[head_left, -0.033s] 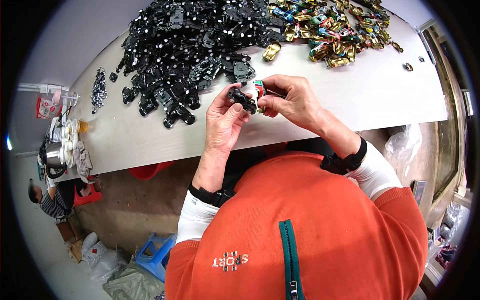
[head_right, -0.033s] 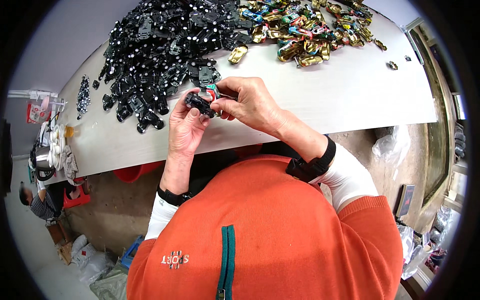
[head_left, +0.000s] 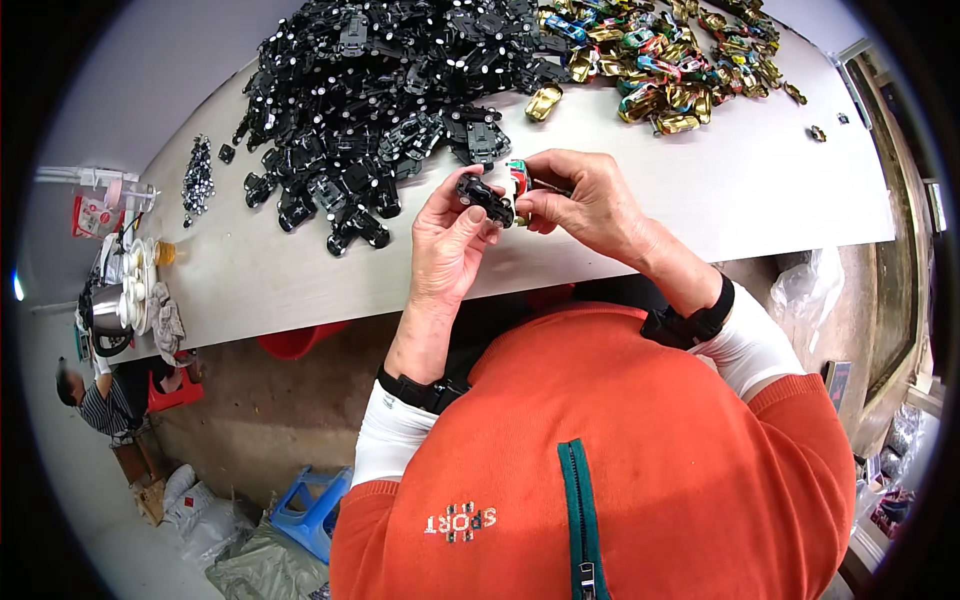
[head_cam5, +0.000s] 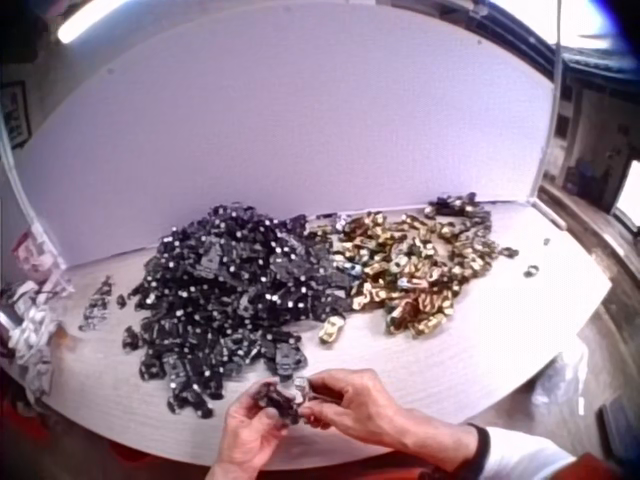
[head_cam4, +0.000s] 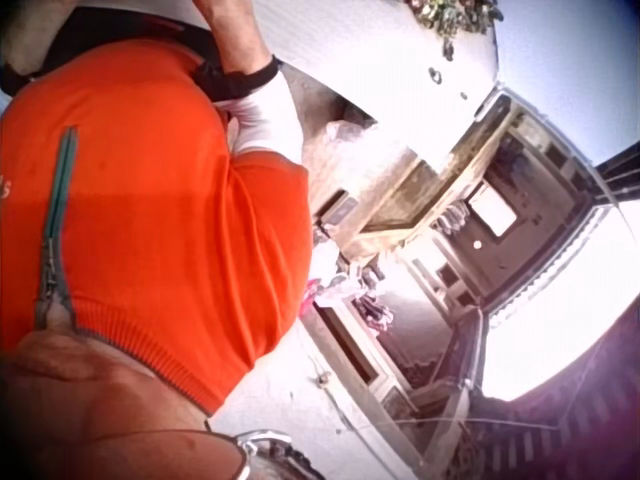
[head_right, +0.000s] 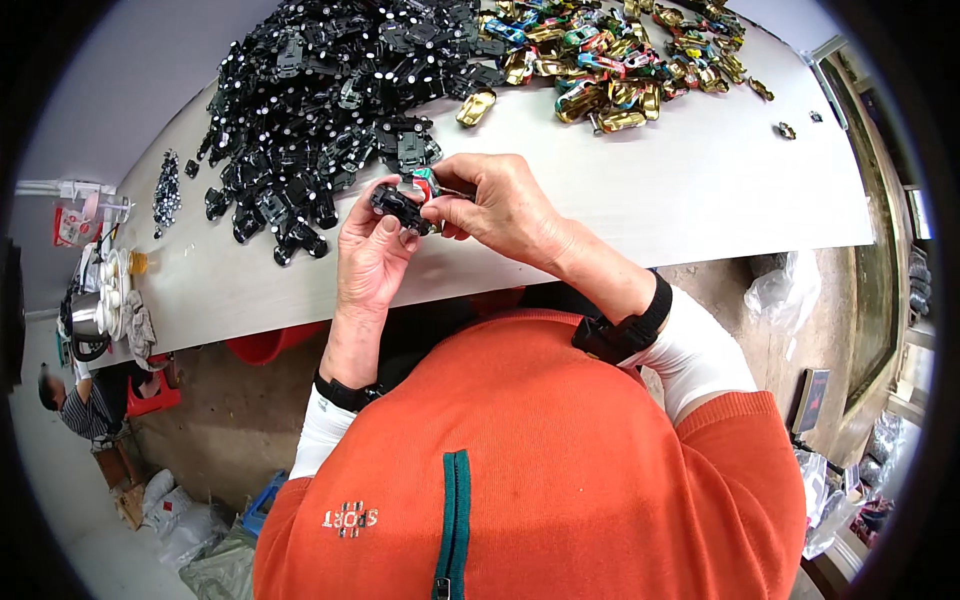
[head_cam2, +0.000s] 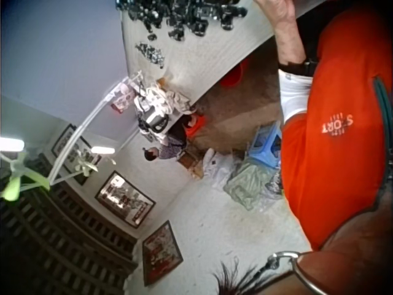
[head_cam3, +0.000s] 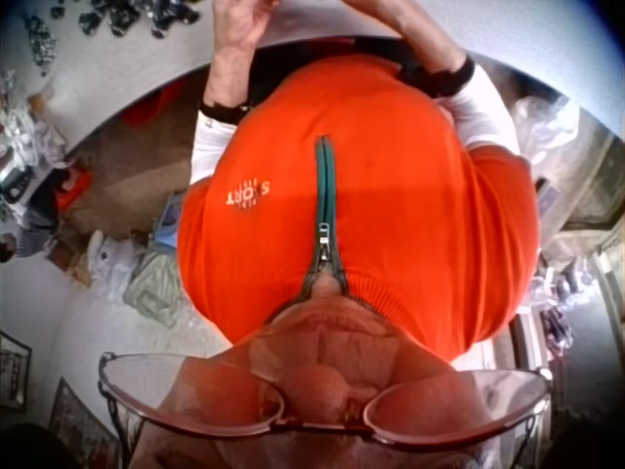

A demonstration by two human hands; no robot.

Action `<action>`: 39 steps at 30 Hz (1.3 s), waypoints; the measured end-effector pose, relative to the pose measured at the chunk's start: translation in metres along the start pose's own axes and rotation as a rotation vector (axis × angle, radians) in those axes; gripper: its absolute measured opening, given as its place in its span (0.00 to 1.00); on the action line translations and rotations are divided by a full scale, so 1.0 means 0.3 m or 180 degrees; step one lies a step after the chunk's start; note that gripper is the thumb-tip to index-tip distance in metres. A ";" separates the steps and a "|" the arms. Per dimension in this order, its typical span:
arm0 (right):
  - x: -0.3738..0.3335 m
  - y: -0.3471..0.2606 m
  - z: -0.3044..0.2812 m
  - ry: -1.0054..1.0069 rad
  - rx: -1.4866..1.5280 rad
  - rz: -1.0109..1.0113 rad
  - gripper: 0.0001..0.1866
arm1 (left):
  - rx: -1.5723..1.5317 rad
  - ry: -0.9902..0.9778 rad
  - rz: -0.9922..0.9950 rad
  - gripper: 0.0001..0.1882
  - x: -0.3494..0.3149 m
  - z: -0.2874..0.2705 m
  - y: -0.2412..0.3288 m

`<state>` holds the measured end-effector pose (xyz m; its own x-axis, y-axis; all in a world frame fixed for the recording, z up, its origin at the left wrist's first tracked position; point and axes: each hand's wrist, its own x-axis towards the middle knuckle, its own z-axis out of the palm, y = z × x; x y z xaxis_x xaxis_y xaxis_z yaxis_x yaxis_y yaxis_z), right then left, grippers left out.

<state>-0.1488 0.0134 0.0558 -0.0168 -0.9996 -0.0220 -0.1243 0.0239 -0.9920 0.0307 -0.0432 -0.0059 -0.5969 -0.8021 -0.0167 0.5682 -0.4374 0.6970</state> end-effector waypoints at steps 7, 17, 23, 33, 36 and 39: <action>-0.011 -0.011 0.007 -0.0022 -0.0110 -0.0111 0.10 | 0.0202 0.0005 0.0082 0.22 -0.012 0.023 0.005; -0.021 -0.021 0.027 -0.0025 -0.1009 -0.1125 0.18 | 0.0533 -0.0016 0.0265 0.21 -0.029 0.066 0.009; -0.013 -0.029 0.032 -0.0099 -0.1155 -0.1484 0.15 | 0.0848 -0.0167 0.0626 0.20 -0.026 0.082 0.013; -0.022 -0.097 0.019 -0.0370 -0.1087 -0.1456 0.12 | 0.1081 -0.0421 0.0872 0.20 -0.018 0.104 0.031; -0.026 -0.113 -0.007 -0.0452 -0.0578 -0.0650 0.15 | 0.0790 -0.0330 0.0348 0.20 -0.008 0.160 0.084; -0.003 -0.119 -0.027 -0.0729 -0.0179 -0.0218 0.20 | 0.0886 -0.0472 0.0141 0.17 -0.010 0.156 0.102</action>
<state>-0.1523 0.0135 0.0922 0.2183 -0.9758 0.0110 -0.1727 -0.0497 -0.9837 0.0233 -0.0351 0.0491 -0.6627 -0.7410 0.1086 0.4309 -0.2587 0.8646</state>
